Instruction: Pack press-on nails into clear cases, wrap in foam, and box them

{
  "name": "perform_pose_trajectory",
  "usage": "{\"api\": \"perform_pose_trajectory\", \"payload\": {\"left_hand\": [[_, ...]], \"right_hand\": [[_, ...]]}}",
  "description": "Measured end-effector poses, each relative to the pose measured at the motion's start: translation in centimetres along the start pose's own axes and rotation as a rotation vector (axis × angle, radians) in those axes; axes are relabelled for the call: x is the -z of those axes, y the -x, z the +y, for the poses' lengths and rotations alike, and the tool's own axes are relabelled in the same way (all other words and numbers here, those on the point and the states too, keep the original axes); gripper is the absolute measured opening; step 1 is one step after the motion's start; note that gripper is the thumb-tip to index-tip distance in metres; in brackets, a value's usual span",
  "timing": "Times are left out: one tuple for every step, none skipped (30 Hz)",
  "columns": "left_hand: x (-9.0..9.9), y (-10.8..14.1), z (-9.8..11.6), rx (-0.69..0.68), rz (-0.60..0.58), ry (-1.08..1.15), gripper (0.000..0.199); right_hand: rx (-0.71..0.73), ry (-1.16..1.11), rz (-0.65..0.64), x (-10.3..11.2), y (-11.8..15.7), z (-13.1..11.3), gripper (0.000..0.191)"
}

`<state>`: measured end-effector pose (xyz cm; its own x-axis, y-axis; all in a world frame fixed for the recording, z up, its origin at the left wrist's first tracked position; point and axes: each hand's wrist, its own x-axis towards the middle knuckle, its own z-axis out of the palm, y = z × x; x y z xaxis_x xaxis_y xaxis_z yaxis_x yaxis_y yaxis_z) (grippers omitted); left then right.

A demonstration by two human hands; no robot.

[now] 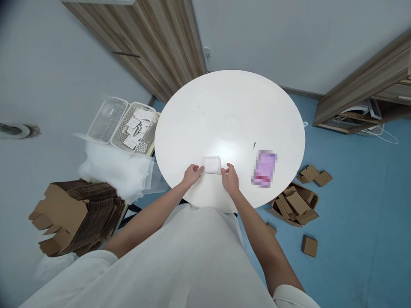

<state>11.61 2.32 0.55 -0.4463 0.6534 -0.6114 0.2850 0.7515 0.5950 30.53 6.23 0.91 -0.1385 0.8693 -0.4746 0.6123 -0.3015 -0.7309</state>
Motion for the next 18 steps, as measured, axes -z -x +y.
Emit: {"api": "perform_pose_trajectory", "payload": {"left_hand": [[0.0, 0.0, -0.1, 0.010, -0.016, 0.002, 0.051], [0.0, -0.1, -0.2, 0.016, -0.031, 0.006, 0.052], [-0.1, -0.2, -0.2, 0.019, -0.044, 0.008, 0.052], [-0.3, -0.3, -0.1, 0.018, -0.054, 0.008, 0.052], [-0.4, -0.5, 0.1, 0.014, -0.059, 0.007, 0.050], [-0.6, -0.7, 0.3, 0.007, -0.061, 0.004, 0.048], [-0.8, -0.9, 0.6, -0.003, -0.062, -0.001, 0.045], [-0.9, -1.1, 0.8, -0.016, -0.066, -0.007, 0.041], [-1.0, -1.4, 1.1, -0.033, -0.076, -0.012, 0.037], [-1.0, -1.6, 1.3, -0.055, -0.092, -0.017, 0.034], [-0.8, -1.8, 1.5, -0.078, -0.110, -0.021, 0.030], [-0.6, -2.0, 1.7, -0.104, -0.124, -0.022, 0.028], [-0.2, -2.3, 1.8, -0.127, -0.131, -0.021, 0.026], [0.3, -2.5, 1.8, -0.150, -0.132, -0.017, 0.026], [1.0, -2.9, 1.8, -0.171, -0.127, -0.011, 0.026], [1.8, -3.3, 1.7, -0.193, -0.120, -0.005, 0.027], [2.6, -3.8, 1.5, -0.218, -0.109, 0.001, 0.027], [3.6, -4.4, 1.3, -0.246, -0.097, 0.006, 0.026]], "right_hand": [[-0.008, -0.028, -0.001, -0.1, 0.2, 0.0, 0.054], [-0.020, -0.047, -0.001, -0.3, 0.3, -0.1, 0.054], [-0.033, -0.056, 0.002, -0.6, 0.2, -0.3, 0.054], [-0.046, -0.057, 0.009, -0.8, 0.1, -0.5, 0.052], [-0.057, -0.052, 0.020, -1.0, -0.1, -0.8, 0.050], [-0.068, -0.041, 0.031, -1.2, -0.4, -1.1, 0.048], [-0.077, -0.027, 0.041, -1.4, -0.8, -1.3, 0.046], [-0.084, -0.009, 0.047, -1.6, -1.1, -1.5, 0.043], [-0.087, 0.012, 0.050, -1.7, -1.4, -1.7, 0.040], [-0.088, 0.033, 0.053, -1.9, -1.6, -1.9, 0.037], [-0.086, 0.050, 0.054, -2.2, -1.8, -2.1, 0.034], [-0.083, 0.059, 0.057, -2.5, -1.9, -2.3, 0.033], [-0.080, 0.059, 0.065, -2.9, -2.0, -2.5, 0.032], [-0.078, 0.051, 0.076, -3.4, -2.1, -2.9, 0.033], [-0.075, 0.038, 0.089, -3.9, -2.1, -3.3, 0.033], [-0.072, 0.026, 0.102, -4.6, -2.2, -3.9, 0.034], [-0.069, 0.013, 0.112, -5.4, -2.4, -4.6, 0.034], [-0.065, 0.000, 0.118, -6.3, -2.6, -5.3, 0.034]]}}
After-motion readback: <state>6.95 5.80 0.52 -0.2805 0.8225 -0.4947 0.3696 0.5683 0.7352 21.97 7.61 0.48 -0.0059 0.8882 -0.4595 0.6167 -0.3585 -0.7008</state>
